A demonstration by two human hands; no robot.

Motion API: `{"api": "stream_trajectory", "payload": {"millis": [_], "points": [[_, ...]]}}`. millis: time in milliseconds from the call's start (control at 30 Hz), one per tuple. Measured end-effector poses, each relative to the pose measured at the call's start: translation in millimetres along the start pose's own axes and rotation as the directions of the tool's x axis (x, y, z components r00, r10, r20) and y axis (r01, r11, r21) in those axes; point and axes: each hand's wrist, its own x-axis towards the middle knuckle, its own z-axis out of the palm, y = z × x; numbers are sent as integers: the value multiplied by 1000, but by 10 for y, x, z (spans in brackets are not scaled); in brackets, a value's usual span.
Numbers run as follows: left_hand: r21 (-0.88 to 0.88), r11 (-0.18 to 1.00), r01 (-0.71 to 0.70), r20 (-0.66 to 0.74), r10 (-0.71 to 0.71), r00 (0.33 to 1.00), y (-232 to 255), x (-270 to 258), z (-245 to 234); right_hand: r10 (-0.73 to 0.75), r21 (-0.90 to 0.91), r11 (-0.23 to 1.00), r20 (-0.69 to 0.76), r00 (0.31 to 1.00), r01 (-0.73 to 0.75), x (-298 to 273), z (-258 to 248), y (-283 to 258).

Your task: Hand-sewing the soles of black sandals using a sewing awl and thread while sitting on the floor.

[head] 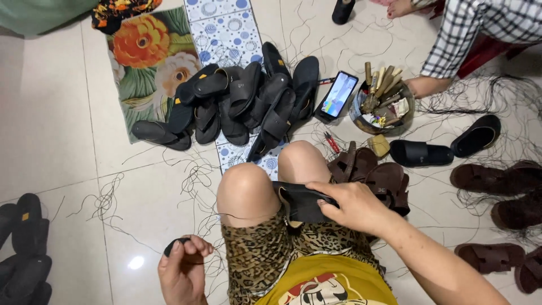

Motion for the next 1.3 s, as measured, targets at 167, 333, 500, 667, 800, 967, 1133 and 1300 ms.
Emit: {"api": "stream_trajectory", "payload": {"millis": [167,333,500,667,800,967,1133,1300], "points": [[208,978,-24,-157,58,986,101,0,-165,-70,69,993,-339,938,98,-323,252,196],[991,-62,121,-99,282,954,83,-3,98,-215,16,967,-490,845,255,-299,516,247],[803,431,-412,333,249,909,-294,-322,836,-299,-79,951,-479,825,299,-257,543,-79],[743,418,-524,609,-97,787,-380,-402,1415,-310,-13,948,-280,908,319,-303,354,-56],[896,352,-272,423,-485,765,-433,-336,1113,-91,216,971,-79,993,106,-425,288,286],[697,659,282,-29,-367,930,35,-102,-156,299,437,862,-31,954,-256,-423,-88,618],[947,-109,303,-297,72,952,379,161,-225,263,42,962,109,959,-269,-585,-282,668],[952,-301,-57,149,291,945,20,155,466,-101,-247,954,271,957,171,-611,-354,285]]}}
